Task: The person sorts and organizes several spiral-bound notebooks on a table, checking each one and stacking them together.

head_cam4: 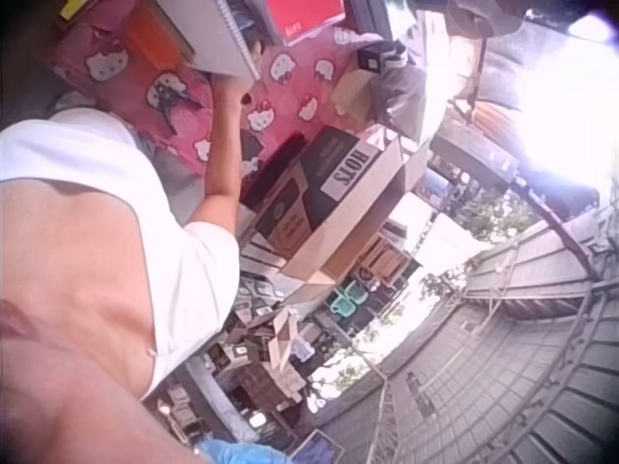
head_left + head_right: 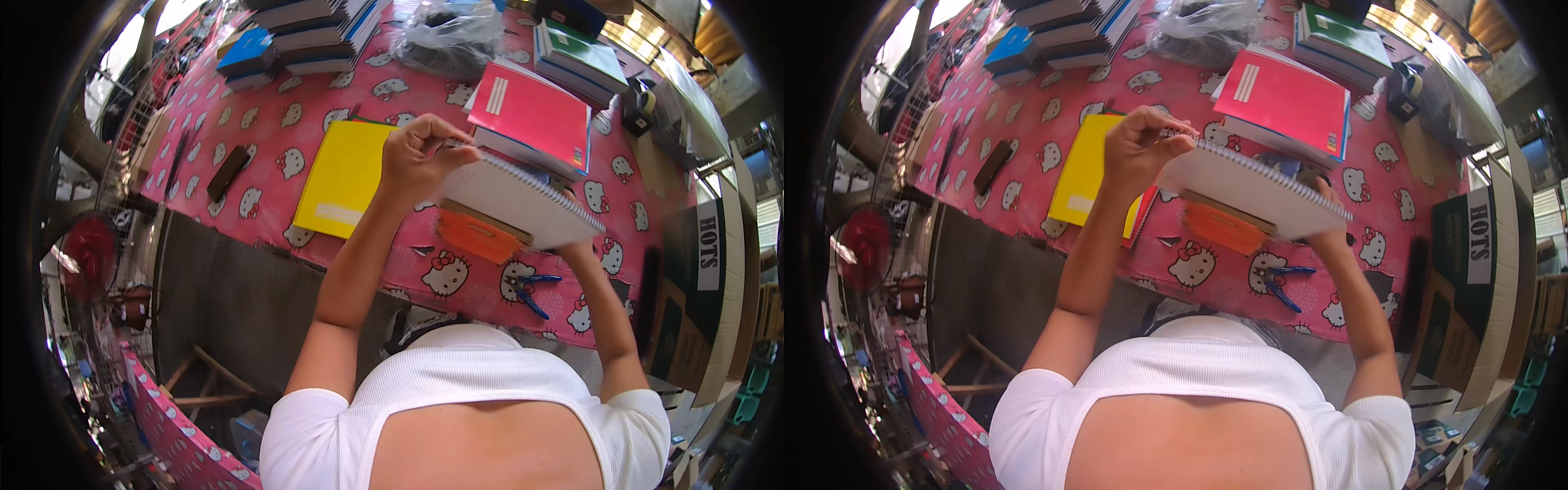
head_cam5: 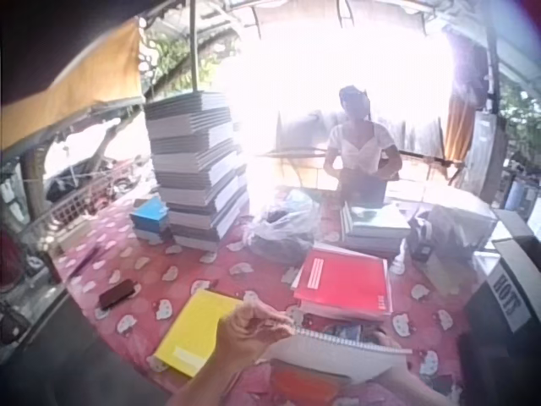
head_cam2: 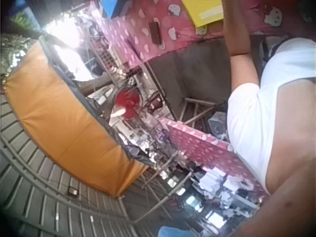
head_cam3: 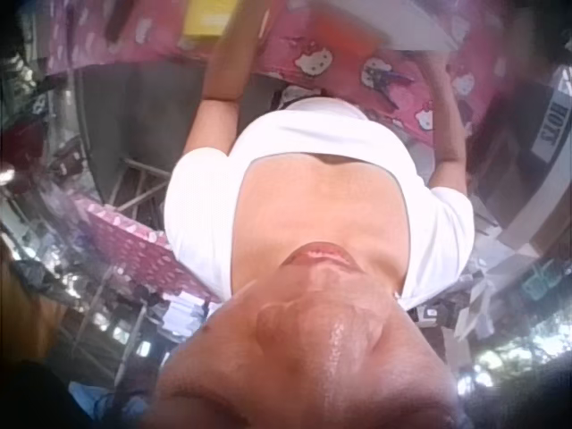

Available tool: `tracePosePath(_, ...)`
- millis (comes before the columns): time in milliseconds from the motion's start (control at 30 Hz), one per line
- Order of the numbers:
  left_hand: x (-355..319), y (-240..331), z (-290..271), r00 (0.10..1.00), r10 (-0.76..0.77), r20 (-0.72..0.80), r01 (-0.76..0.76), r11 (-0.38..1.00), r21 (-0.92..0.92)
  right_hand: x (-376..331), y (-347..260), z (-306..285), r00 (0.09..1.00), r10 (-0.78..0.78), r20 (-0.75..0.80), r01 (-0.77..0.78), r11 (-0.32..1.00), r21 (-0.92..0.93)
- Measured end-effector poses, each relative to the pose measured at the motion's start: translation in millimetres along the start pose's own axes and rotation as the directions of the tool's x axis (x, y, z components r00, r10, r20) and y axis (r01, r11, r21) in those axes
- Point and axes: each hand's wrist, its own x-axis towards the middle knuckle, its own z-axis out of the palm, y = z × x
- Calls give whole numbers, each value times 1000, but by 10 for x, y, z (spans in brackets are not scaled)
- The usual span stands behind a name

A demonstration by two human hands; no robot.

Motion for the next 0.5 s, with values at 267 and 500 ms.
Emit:
tracePosePath(267,-506,1367,450,825,360,435,-546,706,451,-1285,-436,285,992,-1,-123,31,969,246)
tracePosePath(500,-1054,132,802,992,122,15,-114,867,484,-1135,-1041,-699,975,149,-163,55,552,832)
